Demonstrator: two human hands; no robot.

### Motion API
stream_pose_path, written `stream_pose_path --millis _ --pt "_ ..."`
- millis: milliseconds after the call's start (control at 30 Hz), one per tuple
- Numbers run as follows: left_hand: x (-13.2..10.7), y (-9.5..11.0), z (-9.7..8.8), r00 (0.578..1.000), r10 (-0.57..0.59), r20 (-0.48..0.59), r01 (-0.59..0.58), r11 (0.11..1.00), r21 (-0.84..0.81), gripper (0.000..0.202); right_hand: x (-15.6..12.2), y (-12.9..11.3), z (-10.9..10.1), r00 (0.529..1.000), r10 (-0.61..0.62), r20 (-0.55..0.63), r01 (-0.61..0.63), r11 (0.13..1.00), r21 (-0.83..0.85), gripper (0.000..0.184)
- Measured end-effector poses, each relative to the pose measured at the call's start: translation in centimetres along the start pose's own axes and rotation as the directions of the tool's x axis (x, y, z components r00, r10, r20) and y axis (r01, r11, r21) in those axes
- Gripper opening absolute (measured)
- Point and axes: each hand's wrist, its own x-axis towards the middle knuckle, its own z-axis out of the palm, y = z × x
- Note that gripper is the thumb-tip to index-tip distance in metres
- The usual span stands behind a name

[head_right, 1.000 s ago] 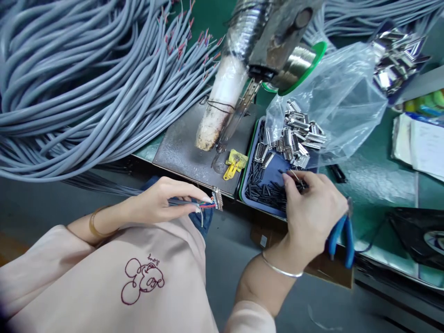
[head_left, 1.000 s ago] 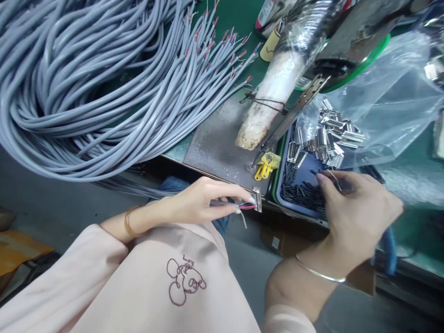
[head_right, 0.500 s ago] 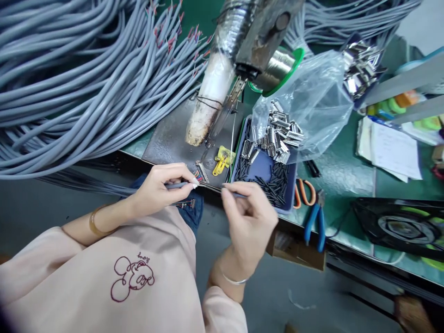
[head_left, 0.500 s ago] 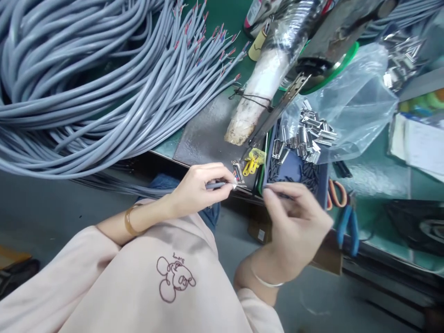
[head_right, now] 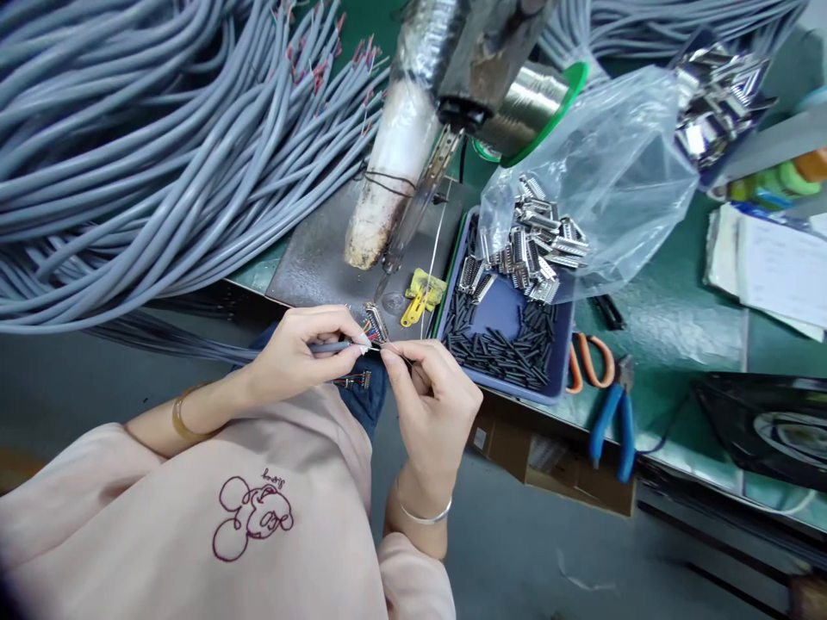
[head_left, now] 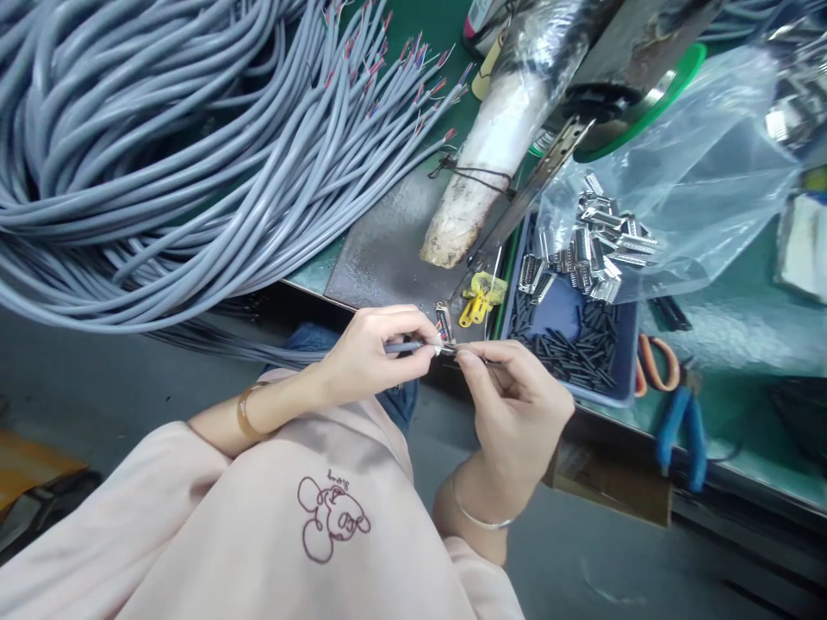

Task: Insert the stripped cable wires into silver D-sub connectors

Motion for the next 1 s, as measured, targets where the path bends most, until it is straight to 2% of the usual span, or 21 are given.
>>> stream_pose_path --millis 133,233,300,400,467,567,667,833,1000 --pt "-0.3 -0.2 -0.1 0.988 -0.111 0.11 0.126 0.983 -0.137 0.016 -0.1 -0.4 0.5 0.991 -0.133 0.019 0.134 0.988 -0.078 0.01" --pt "-0.5 -0.6 -0.4 0.962 -0.196 0.191 0.252 0.907 -0.338 0.022 -0.3 -0.2 0.8 0.968 -0.243 0.07 0.251 0.956 -0.15 0.008" --pt "-0.5 -0.9 -0.6 0.952 -0.223 0.212 0.295 0.855 -0.426 0.021 -0.5 0.2 0.7 0.964 -0.259 0.059 0.265 0.952 -0.152 0.009" --pt "-0.5 -1.1 -0.9 0.945 -0.222 0.242 0.31 0.844 -0.437 0.019 -0.7 0.7 0.4 0.972 -0.204 -0.118 0.192 0.975 -0.11 0.023" --pt "-0.5 -1.0 -0.9 0.952 -0.197 0.233 0.278 0.875 -0.396 0.015 -0.6 0.9 0.1 0.972 -0.131 -0.198 0.111 0.988 -0.106 0.023" --pt "-0.5 -1.0 -0.7 0.976 -0.121 0.183 0.177 0.925 -0.336 0.009 -0.2 0.8 0.0 0.996 0.008 -0.09 -0.014 0.997 -0.07 0.018" --pt "-0.5 -0.9 -0.7 0.99 -0.054 0.133 0.093 0.947 -0.308 0.006 0.0 0.6 0.1 0.994 0.108 -0.009 -0.108 0.994 0.035 0.018" --pt "-0.8 -0.9 -1.3 0.982 -0.108 0.154 0.152 0.939 -0.31 0.007 -0.2 0.9 0.5 0.985 0.174 0.0 -0.171 0.967 0.189 0.014" --pt "-0.8 -1.0 -1.5 0.98 -0.133 0.148 0.178 0.919 -0.353 0.006 -0.3 1.1 0.9 0.989 0.137 -0.056 -0.123 0.971 0.205 0.009"
